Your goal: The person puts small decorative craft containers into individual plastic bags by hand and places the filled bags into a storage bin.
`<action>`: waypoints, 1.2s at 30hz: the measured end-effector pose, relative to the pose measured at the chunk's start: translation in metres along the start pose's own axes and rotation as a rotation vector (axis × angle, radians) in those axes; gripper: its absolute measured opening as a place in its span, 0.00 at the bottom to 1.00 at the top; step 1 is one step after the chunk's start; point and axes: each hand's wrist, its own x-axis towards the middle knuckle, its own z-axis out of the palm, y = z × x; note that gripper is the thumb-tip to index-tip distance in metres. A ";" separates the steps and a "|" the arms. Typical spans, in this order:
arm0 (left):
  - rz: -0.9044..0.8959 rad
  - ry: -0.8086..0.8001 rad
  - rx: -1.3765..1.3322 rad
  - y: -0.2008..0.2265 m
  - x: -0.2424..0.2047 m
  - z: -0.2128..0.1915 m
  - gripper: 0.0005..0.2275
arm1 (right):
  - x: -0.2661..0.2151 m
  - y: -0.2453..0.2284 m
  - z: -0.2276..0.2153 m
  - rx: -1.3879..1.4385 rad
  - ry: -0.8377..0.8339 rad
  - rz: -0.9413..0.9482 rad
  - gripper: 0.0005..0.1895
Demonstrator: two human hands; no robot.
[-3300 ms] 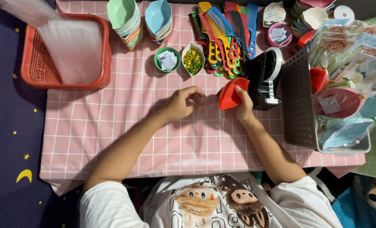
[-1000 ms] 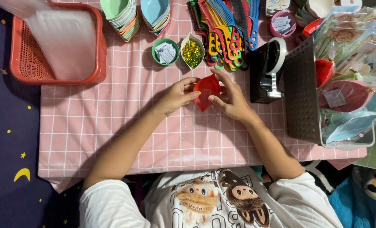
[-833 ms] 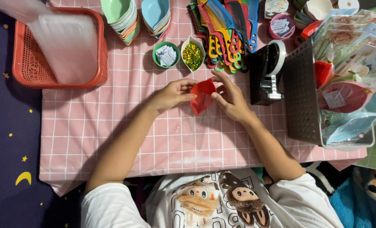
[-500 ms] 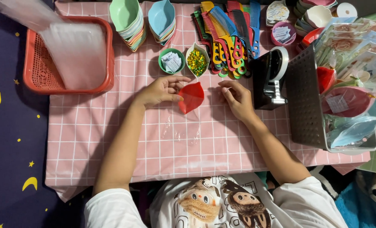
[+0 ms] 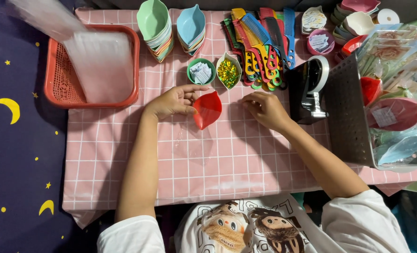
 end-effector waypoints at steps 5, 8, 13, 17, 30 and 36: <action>-0.006 0.003 0.011 -0.028 0.010 -0.016 0.33 | 0.045 -0.013 0.019 -0.018 0.220 -0.249 0.06; -0.020 0.010 0.013 -0.040 0.012 -0.026 0.34 | 0.073 -0.031 0.032 -0.112 0.301 -0.412 0.05; -0.025 0.036 0.006 -0.030 0.007 -0.017 0.30 | 0.104 -0.046 0.053 -0.220 0.187 -0.184 0.09; -0.035 0.037 0.002 -0.032 0.009 -0.020 0.30 | 0.117 -0.029 0.064 -0.214 0.082 -0.050 0.06; -0.020 0.059 0.023 -0.021 0.007 -0.004 0.29 | 0.114 -0.022 0.057 -0.020 0.055 -0.030 0.04; -0.034 0.066 0.023 -0.023 0.011 -0.004 0.28 | 0.112 -0.023 0.058 -0.012 0.092 -0.018 0.05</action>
